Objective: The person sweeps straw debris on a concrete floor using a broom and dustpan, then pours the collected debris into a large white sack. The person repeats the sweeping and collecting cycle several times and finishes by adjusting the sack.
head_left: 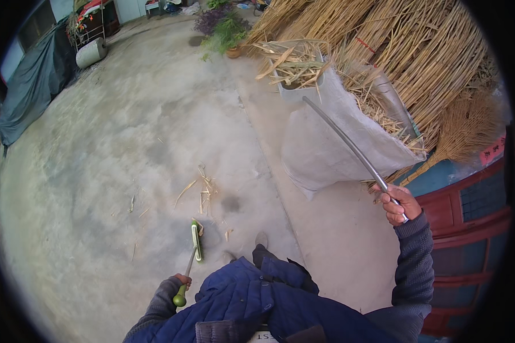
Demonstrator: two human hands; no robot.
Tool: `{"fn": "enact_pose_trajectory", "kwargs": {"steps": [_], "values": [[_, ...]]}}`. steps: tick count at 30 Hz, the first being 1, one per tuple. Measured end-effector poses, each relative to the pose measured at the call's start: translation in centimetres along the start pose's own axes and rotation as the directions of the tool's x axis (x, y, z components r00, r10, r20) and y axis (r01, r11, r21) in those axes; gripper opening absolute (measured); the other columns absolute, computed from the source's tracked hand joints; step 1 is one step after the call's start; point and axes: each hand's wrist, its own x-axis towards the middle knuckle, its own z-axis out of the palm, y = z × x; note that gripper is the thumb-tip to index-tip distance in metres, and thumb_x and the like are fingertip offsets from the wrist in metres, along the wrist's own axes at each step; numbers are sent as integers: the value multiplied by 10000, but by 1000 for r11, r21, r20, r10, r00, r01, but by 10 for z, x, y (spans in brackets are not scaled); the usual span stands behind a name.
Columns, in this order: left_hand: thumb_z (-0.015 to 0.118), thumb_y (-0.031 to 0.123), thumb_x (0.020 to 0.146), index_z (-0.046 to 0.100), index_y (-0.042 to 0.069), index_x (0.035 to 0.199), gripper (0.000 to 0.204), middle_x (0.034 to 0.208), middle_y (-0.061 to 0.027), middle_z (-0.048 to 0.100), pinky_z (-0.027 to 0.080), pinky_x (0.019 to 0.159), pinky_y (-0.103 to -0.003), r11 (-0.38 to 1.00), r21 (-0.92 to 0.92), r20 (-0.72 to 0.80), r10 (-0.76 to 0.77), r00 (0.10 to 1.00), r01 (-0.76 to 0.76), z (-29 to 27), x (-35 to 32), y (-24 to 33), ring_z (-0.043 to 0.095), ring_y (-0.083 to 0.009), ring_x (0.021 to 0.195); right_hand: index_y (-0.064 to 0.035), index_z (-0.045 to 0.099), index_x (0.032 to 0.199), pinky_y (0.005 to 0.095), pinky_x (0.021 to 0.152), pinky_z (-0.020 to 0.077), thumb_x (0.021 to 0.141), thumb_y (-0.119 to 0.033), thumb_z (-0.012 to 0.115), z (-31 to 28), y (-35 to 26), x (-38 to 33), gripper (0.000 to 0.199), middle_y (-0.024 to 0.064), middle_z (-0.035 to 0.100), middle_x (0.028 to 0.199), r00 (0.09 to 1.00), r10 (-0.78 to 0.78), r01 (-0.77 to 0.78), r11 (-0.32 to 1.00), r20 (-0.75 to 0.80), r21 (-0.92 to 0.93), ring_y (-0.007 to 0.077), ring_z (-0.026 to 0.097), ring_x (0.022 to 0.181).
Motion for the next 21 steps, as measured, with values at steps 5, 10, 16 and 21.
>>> {"fn": "enact_pose_trajectory", "kwargs": {"steps": [5,10,16,21], "values": [[585,124,715,525,51,571,172,519,-56,526,432,417,-293,1000,25,37,-7,999,6,-5,11,11,529,-163,439,108,429,1112,165,280,357,880,-90,421,-14,-37,-44,305,74,511,742,984,-164,165,986,-63,13,35,373,373],[572,130,731,501,55,572,189,507,-50,501,420,407,-316,996,-78,68,-44,997,49,-2,7,31,514,-176,429,143,404,1113,171,293,383,896,-97,392,-41,-54,-75,324,98,508,765,961,-241,251,966,-139,63,43,367,379],[561,106,737,549,-10,651,145,532,-88,526,426,405,-322,994,85,18,-63,998,61,-6,12,57,511,-195,427,144,410,1088,174,297,398,904,-96,370,-79,-57,-94,305,100,493,776,938,-228,270,953,-263,138,57,399,400],[566,103,733,550,-13,651,143,533,-90,527,430,406,-323,994,109,44,-10,999,5,-5,12,75,515,-198,431,122,405,1106,184,282,380,894,-109,382,-111,-62,-93,314,82,512,738,900,-213,271,957,-380,105,59,397,387]]}}
